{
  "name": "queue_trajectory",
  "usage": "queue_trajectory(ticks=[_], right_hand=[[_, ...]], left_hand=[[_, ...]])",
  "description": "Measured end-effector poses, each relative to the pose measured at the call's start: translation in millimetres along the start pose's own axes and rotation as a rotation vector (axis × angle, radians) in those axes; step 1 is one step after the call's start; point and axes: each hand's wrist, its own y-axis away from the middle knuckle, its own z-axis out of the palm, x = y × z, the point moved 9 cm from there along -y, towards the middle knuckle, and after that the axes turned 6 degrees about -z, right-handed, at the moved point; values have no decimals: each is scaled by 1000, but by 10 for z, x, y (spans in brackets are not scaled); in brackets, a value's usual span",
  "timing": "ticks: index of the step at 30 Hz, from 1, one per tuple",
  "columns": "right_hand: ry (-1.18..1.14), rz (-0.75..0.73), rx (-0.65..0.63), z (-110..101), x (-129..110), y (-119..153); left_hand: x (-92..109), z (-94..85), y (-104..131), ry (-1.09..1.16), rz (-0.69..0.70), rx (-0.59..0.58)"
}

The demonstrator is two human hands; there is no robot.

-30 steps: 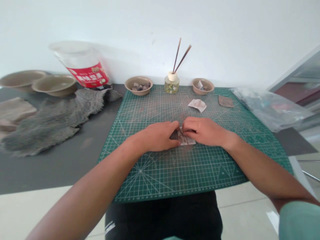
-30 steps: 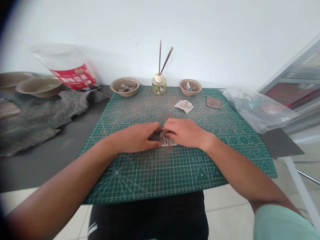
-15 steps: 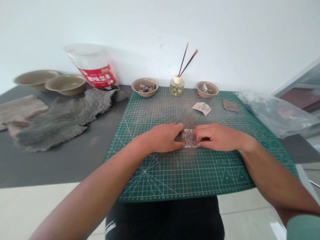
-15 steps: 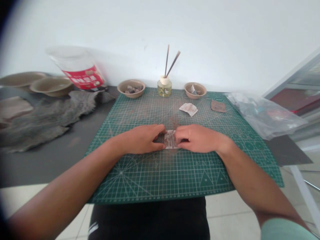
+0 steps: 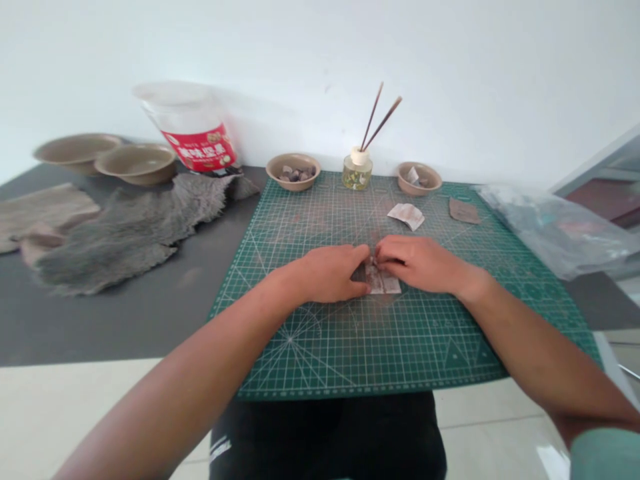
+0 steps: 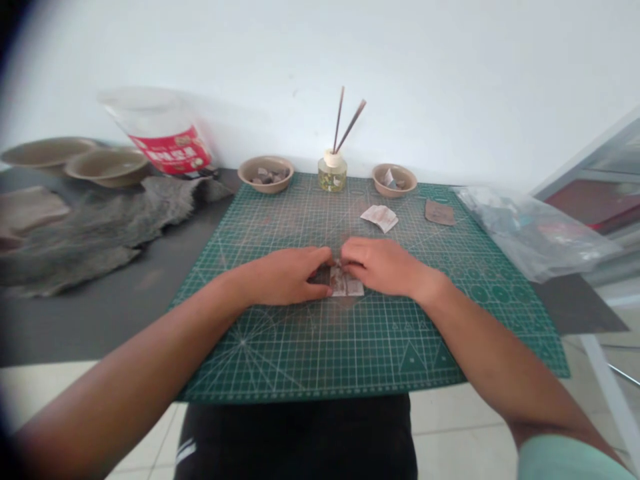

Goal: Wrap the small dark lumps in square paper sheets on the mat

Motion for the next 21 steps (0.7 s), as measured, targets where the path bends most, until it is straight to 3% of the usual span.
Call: queue_trajectory(ticks=[6, 10, 16, 21], right_hand=[[-152, -83, -139, 103, -125, 41], [-5, 27, -13, -18, 7, 29], [-103, -57, -102, 99, -105, 26], [23, 62, -22, -14, 35, 47]], left_hand=[[22, 8, 2, 8, 28, -11], [0, 2, 0, 0, 18, 19], [13, 8, 5, 10, 33, 11], [-6, 1, 5, 4, 14, 11]])
